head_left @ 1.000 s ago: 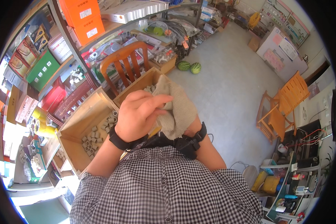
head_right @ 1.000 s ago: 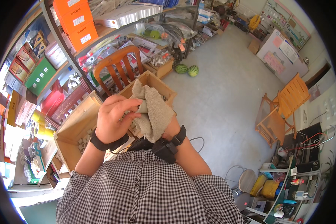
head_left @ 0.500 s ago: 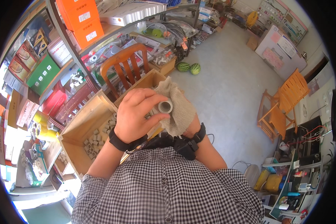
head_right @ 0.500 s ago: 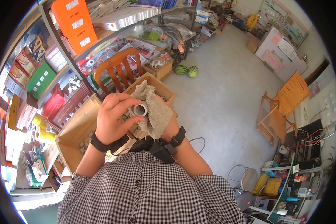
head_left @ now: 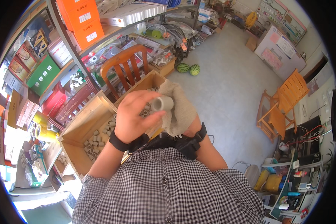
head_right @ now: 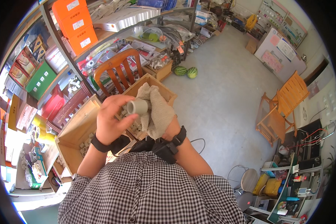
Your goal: The person repeatedly picks small cylindrical metal parts from a wooden crate, wipes each with a cloth, and returns them to the crate. The process is repeated continuously throughout the clip.
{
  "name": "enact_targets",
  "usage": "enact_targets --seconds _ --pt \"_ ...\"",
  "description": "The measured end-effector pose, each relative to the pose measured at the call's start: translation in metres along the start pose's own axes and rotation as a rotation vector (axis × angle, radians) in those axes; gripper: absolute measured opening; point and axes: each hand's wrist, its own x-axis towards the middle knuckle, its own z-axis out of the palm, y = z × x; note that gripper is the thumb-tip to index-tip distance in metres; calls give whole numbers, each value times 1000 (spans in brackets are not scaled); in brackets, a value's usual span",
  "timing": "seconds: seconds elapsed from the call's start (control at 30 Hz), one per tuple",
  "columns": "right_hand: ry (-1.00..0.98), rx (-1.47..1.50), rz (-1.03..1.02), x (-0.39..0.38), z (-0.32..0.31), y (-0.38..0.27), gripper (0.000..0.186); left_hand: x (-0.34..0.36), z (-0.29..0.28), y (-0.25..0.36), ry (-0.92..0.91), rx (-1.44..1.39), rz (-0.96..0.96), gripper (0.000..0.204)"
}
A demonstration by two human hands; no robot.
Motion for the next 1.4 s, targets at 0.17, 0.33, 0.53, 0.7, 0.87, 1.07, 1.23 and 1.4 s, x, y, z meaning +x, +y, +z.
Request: enact_targets --seconds 0.17,0.33,0.53,0.7,0.87,1.07,1.23,1.4 --pt "73 443 232 -1 4 -12 49 -4 -4 -4 33 -142 -244 44" --pt "-72 28 -143 -5 5 -4 49 -5 -3 -3 -67 -190 -273 46" --pt "9 373 259 -18 0 -9 45 -4 -5 0 -125 -277 -255 48" --pt "-145 -1242 -768 -22 -13 -6 53 -6 2 10 -136 -418 -116 48" --pt "-148 -981 -523 -22 -20 -2 65 -4 4 11 -163 -420 -54 46" --pt "-61 -779 -552 -25 -12 -2 48 -3 1 5 -46 -537 -118 45" --pt "-453 712 103 -8 -11 -8 39 4 -7 -7 271 -765 -140 51" --pt "14 463 127 -18 0 -19 46 3 -16 -10 27 -315 -146 47"
